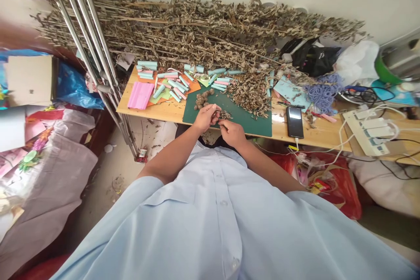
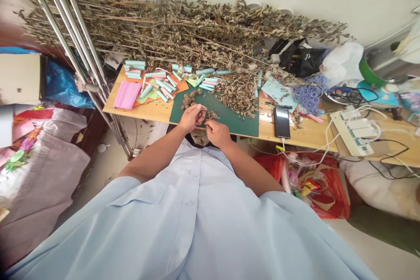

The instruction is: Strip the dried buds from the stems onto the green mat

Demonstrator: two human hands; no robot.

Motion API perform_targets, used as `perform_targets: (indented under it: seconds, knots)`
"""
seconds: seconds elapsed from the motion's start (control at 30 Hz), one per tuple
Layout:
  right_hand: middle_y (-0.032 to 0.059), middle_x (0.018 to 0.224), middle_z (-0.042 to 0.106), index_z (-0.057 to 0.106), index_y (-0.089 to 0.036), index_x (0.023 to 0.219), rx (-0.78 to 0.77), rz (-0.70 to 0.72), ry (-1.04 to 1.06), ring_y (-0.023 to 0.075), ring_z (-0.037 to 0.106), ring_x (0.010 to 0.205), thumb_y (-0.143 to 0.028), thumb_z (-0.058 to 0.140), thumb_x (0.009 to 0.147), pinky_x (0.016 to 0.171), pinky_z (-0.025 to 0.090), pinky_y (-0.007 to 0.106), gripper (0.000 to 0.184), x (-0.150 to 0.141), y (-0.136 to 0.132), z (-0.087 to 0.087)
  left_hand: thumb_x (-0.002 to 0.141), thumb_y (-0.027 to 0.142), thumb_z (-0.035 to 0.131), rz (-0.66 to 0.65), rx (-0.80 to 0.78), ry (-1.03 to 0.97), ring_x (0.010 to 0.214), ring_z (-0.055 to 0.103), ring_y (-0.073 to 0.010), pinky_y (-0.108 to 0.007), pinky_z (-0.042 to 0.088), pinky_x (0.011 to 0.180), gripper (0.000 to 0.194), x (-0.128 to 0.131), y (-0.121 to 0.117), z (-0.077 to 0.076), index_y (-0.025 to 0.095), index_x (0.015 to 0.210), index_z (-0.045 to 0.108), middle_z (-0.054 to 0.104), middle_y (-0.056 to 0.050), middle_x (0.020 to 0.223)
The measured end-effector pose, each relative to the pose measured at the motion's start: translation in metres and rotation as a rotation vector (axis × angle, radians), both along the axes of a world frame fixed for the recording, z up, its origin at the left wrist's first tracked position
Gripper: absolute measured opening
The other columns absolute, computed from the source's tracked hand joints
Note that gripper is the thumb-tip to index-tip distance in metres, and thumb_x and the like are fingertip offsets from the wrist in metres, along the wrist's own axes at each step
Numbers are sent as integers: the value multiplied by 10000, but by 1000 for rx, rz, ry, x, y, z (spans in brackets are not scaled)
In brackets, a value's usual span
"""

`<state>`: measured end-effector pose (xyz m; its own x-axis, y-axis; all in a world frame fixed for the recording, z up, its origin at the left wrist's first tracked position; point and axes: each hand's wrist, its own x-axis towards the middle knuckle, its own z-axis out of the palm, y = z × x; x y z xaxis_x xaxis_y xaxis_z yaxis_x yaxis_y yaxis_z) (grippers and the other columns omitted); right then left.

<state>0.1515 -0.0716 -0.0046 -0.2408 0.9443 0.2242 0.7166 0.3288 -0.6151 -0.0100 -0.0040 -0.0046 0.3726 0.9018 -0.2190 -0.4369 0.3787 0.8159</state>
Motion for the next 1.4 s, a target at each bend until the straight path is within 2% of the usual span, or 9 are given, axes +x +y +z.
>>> perform_targets:
  seconds: [0.1,0.27,0.5,0.63,0.77,0.93,1.1,1.4]
  knots:
    - [28,1187,741,714,-266,1061,30,-94,107,232,705,1068,-229,530,921,959,540,368,234,0,5,3,874,540,618,-6,-19,-11,458,445,-48,-173,222,406,403,-1,-1,2,146,959,634,558,-5,704]
    - [63,1006,758,709,-216,1073,-29,-260,346,212,708,870,-352,580,911,839,567,360,247,-5,16,11,884,565,593,-11,-36,18,464,451,-56,-172,226,409,450,-1,-3,5,141,1029,638,572,-15,695]
    - [65,1019,729,734,-218,1086,-162,-221,357,178,649,786,-395,690,817,780,562,345,325,-10,39,15,819,633,662,7,30,57,438,391,-52,-189,217,414,537,5,-5,4,162,1077,637,531,14,638]
    - [41,899,717,747,-221,899,-169,-172,351,175,644,760,-377,655,835,761,549,333,193,-10,44,13,831,627,654,-27,52,67,428,385,-56,-195,214,416,559,5,-5,6,157,1131,617,512,27,604]
    - [32,832,711,715,-214,840,-159,-234,345,170,619,703,-371,622,853,732,527,325,183,-7,45,18,864,562,641,-48,54,88,438,425,-59,-194,243,409,480,3,-4,6,151,1110,608,558,13,650]
    - [40,863,718,712,-202,848,-143,-290,352,174,612,726,-364,631,829,743,510,324,182,-1,47,24,799,386,742,-7,83,120,459,452,-41,-180,282,421,337,5,-3,2,144,982,595,597,15,700]
    - [33,786,695,685,-204,856,-155,-307,361,188,608,718,-394,601,844,714,502,320,208,2,49,15,797,294,714,37,118,144,452,449,-36,-181,287,417,213,9,-3,-3,147,873,580,598,21,684]
    - [37,747,685,683,-203,870,-77,-397,331,199,605,695,-428,553,866,716,512,341,260,17,60,-3,783,300,731,96,37,138,436,449,-37,-175,266,414,235,10,-3,1,157,880,572,602,25,661]
